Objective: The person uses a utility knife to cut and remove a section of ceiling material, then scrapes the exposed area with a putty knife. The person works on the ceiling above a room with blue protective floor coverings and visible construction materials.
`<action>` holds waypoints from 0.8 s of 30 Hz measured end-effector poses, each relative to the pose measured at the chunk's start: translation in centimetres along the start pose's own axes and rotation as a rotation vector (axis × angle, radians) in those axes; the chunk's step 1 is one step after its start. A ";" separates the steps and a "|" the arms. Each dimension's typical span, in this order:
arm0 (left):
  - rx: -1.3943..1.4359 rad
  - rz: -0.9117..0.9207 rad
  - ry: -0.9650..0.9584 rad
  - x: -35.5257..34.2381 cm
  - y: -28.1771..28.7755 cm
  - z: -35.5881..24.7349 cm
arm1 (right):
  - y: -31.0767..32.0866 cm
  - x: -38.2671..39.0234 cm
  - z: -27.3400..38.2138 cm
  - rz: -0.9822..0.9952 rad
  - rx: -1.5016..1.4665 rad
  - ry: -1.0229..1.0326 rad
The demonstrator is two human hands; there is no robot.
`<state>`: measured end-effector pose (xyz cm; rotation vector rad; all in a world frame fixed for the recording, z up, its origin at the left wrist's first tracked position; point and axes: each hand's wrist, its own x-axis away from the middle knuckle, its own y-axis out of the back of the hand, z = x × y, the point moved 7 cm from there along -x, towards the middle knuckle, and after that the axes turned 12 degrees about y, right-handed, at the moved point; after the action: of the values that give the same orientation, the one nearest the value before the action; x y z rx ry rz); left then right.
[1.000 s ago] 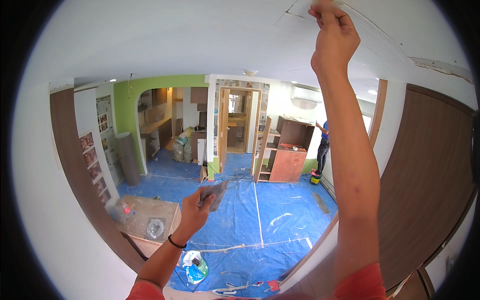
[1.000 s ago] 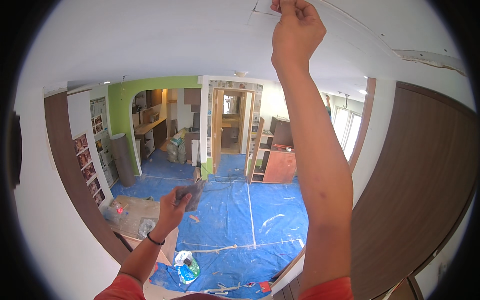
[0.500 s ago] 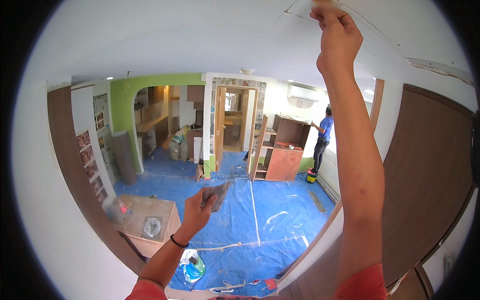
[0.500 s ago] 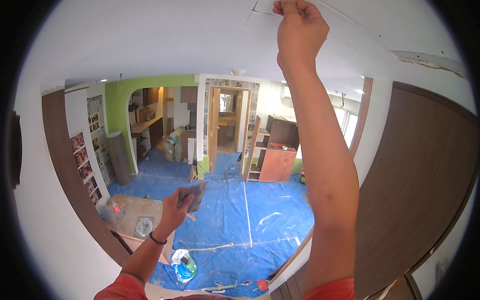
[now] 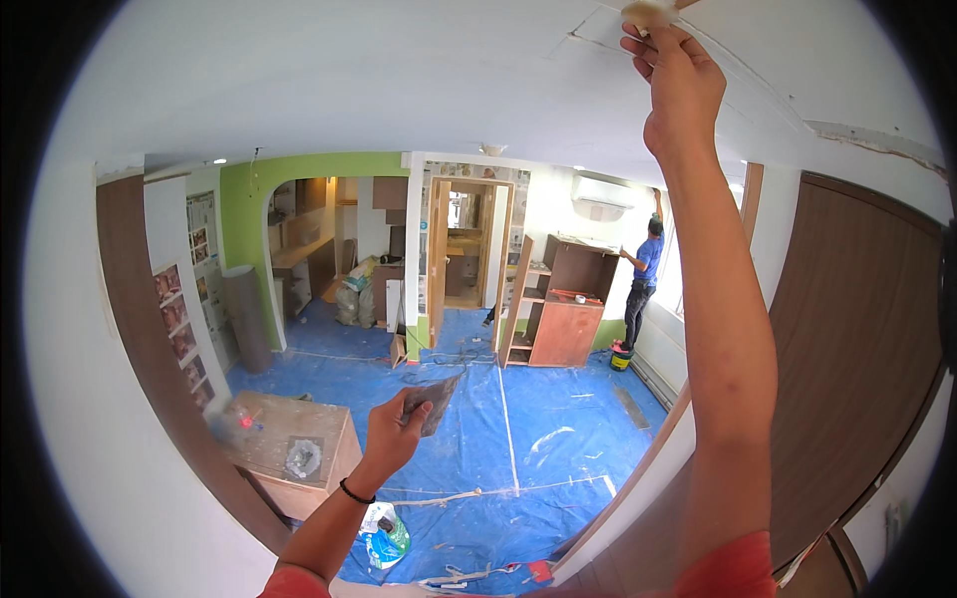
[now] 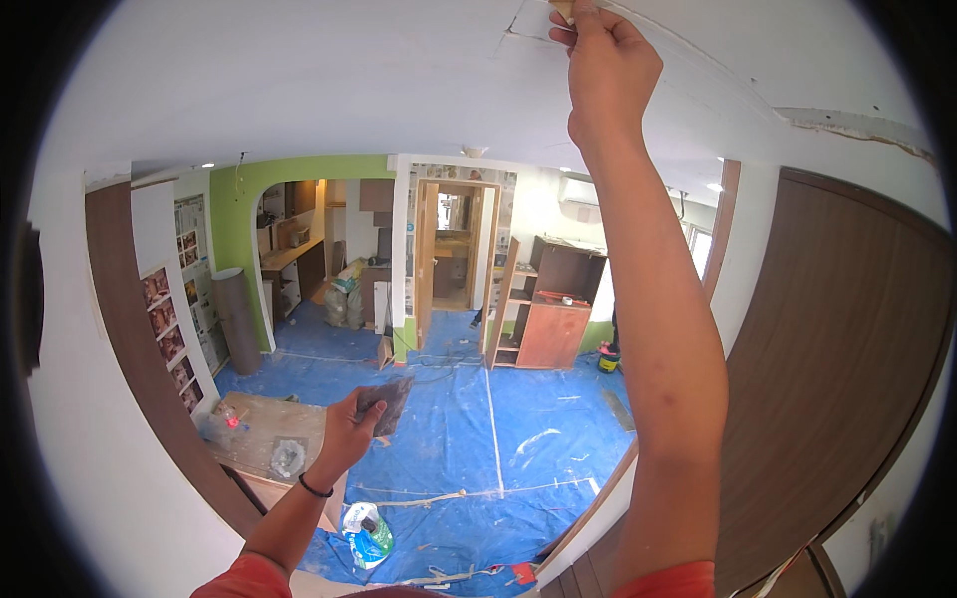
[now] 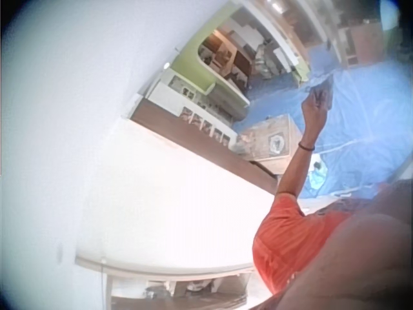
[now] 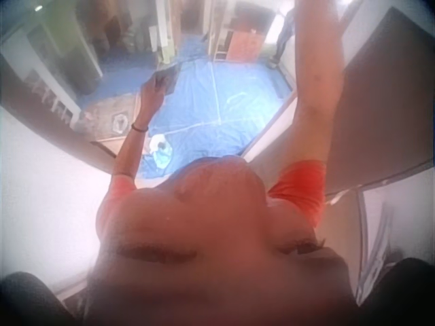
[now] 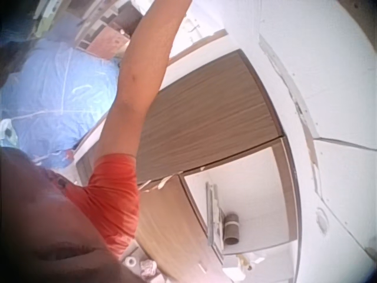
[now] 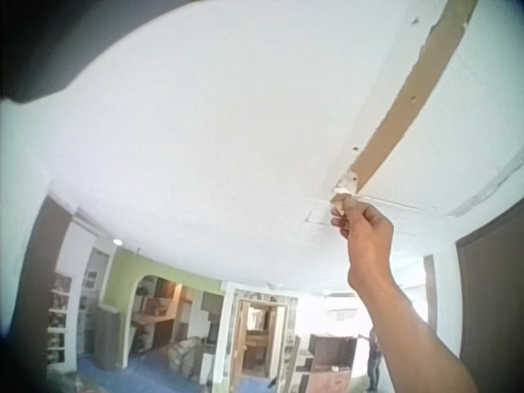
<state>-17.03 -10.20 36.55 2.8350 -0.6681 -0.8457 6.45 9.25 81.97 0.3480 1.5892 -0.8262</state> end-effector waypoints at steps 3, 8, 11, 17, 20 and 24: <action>-0.018 0.007 0.012 0.4 0.1 0.3 | 0.0 0.1 -0.1 0.005 -0.015 -0.019; 0.011 0.025 -0.014 1.0 0.1 0.4 | -0.3 1.5 -0.8 -0.101 -0.173 -0.152; -0.066 0.015 -0.003 1.3 0.2 0.5 | -0.9 2.1 -0.7 -0.151 -0.256 -0.207; -0.027 0.033 0.083 1.7 0.5 1.0 | -2.0 3.6 -0.9 -0.194 -0.348 -0.259; -0.041 0.039 0.119 1.8 0.4 1.2 | -2.0 3.9 -0.7 -0.158 -0.319 -0.254; -0.053 0.034 0.093 1.8 0.4 1.3 | -2.2 3.5 -0.4 -0.126 -0.272 -0.287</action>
<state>-16.58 -11.32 34.63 2.7881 -0.6690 -0.7101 3.96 7.17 79.30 -0.0652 1.4388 -0.7086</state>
